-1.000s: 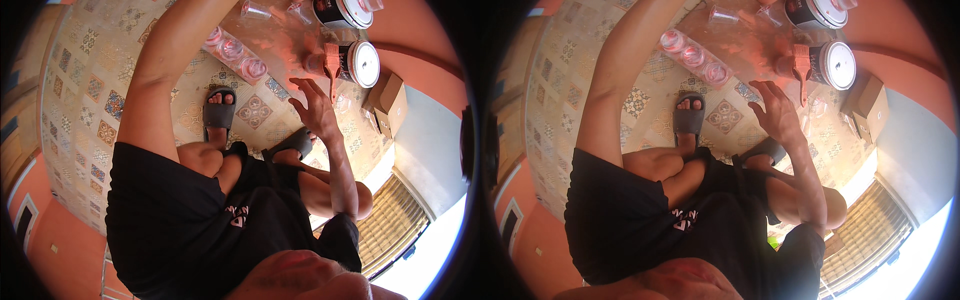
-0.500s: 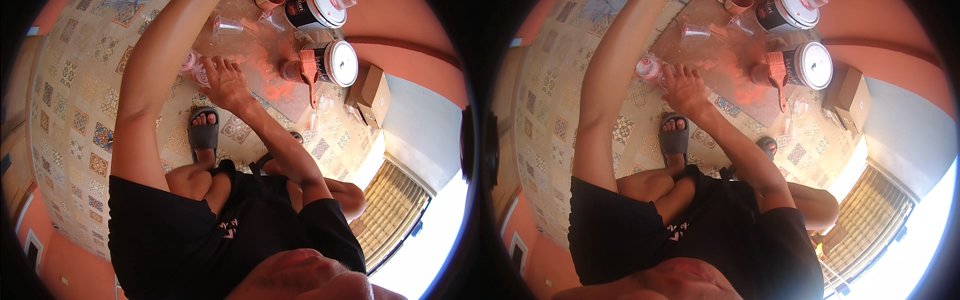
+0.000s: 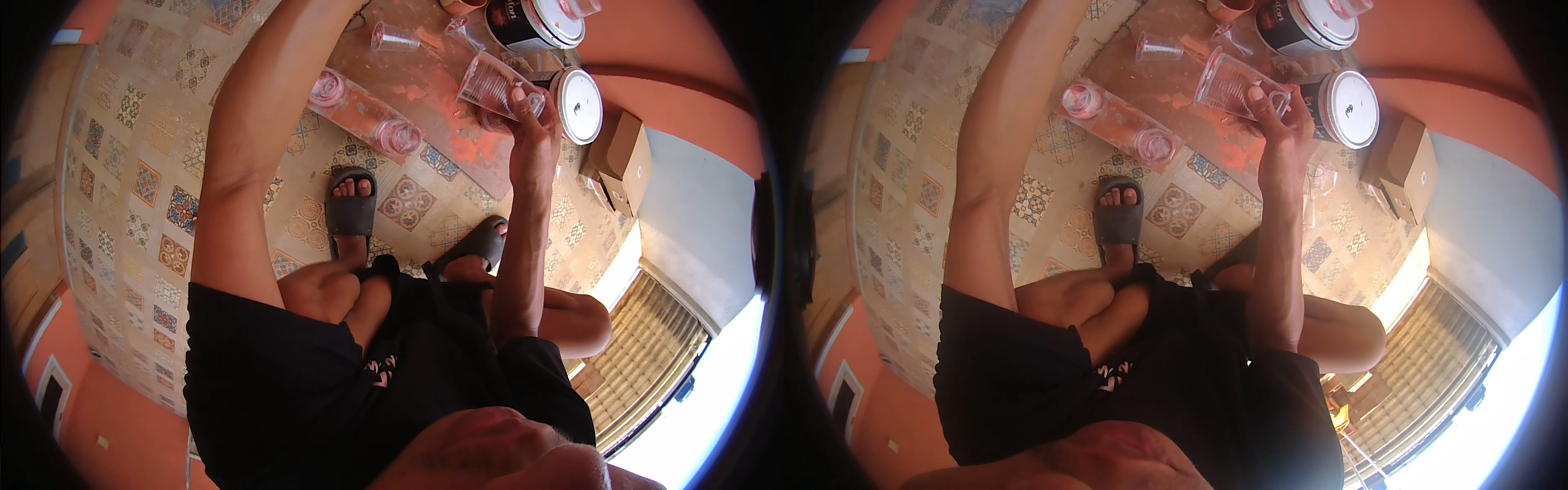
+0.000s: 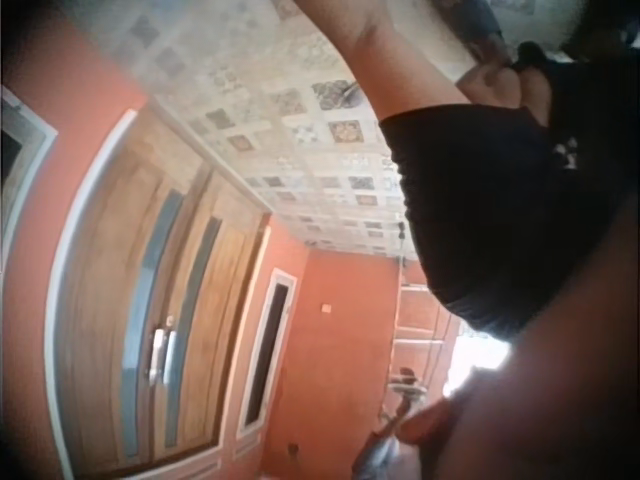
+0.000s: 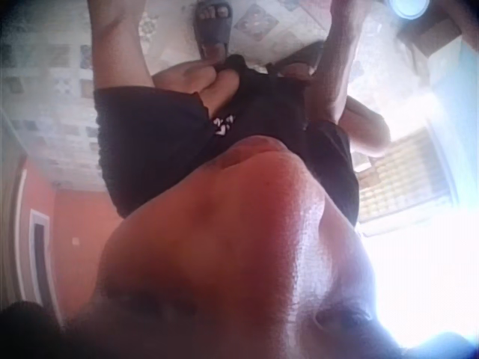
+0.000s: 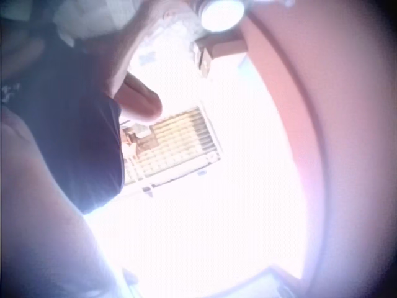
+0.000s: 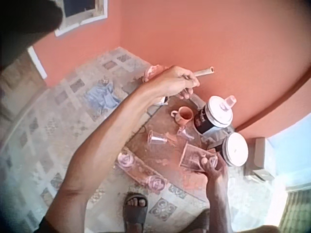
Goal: The person mixes orange paint in a bucket using a wooden stick, then pours some into a smaller container. They handle a paintbrush and a plastic cup, and place a lid on a paint can.
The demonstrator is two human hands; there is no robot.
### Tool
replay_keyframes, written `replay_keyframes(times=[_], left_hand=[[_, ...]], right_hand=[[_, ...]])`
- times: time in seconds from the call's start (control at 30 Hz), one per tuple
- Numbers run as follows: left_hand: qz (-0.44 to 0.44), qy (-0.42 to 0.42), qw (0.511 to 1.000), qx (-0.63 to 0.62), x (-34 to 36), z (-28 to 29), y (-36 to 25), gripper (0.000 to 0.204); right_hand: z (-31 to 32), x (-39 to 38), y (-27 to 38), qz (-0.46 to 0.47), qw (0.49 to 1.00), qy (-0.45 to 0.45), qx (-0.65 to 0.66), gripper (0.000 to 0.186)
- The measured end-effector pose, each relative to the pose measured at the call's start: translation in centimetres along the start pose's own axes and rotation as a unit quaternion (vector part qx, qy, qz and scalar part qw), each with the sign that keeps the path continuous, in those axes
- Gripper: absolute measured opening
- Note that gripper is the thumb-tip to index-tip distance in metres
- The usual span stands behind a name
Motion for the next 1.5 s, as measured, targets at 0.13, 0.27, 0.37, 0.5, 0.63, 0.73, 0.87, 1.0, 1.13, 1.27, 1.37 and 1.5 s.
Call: replay_keyframes(times=[0.13, 0.27, 0.37, 0.5, 0.63, 0.73, 0.87, 1.0, 1.13, 1.27, 1.37, 1.5], left_hand=[[0.013, 0.083, 0.996, 0.018, -2.1, -2.5, 0.2, 0.021], [-0.043, 0.272, 0.937, 0.214, -6.3, -9.2, -0.4, 0.033], [0.017, 0.418, 0.893, 0.166, -10.6, -17.5, -0.2, 0.092], [0.009, 0.343, 0.926, -0.154, -11.7, -22.6, -4.5, 0.081], [-0.042, 0.238, 0.917, -0.317, -9.8, -21.0, -7.7, 0.055], [-0.140, 0.220, 0.912, -0.316, -7.9, -19.3, -10.4, 0.055], [-0.178, 0.236, 0.935, -0.197, -9.6, -18.2, -10.9, 0.054], [-0.169, 0.358, 0.912, 0.110, -17.8, -23.5, -7.5, 0.056], [-0.253, 0.616, 0.727, 0.167, -31.7, -30.5, -4.0, 0.041], [-0.300, 0.664, 0.682, 0.064, -39.7, -33.4, -3.9, 0.037], [-0.289, 0.675, 0.678, 0.015, -41.1, -35.5, -4.7, 0.034], [-0.331, 0.673, 0.661, -0.007, -40.1, -36.1, -6.9, 0.031]], right_hand=[[5.0, -1.5, -0.4, -0.134, 0.936, 0.008, 0.325, 0.053], [7.7, -3.6, 0.1, -0.184, 0.839, 0.037, 0.511, 0.058], [8.0, -4.3, 2.4, -0.146, 0.814, 0.103, 0.553, 0.056], [7.6, -3.6, 4.0, -0.128, 0.857, 0.049, 0.496, 0.054], [5.5, -2.7, 6.5, -0.059, 0.878, 0.199, 0.431, 0.063], [7.2, -2.3, 6.2, 0.003, 0.968, 0.153, 0.199, 0.065], [12.8, -3.5, 6.7, 0.099, 0.974, 0.028, -0.202, 0.043], [19.7, -4.8, 7.3, 0.028, 0.931, -0.087, -0.352, 0.036], [21.7, -5.5, 7.7, 0.048, 0.901, -0.121, -0.413, 0.029], [17.6, -6.3, 8.0, 0.197, 0.874, -0.047, -0.441, 0.022], [15.3, -6.5, 7.7, 0.213, 0.895, -0.005, -0.391, 0.024], [17.7, -5.9, 9.6, 0.254, 0.872, -0.069, -0.413, 0.023]])
Point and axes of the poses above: each hand's wrist, its own x-axis towards the middle knuckle, its own z-axis out of the back of the hand, y = z × x, the point moved 7 cm from there along x, towards the middle knuckle, and after that the axes turned 7 degrees about -y, right-handed, at the moved point
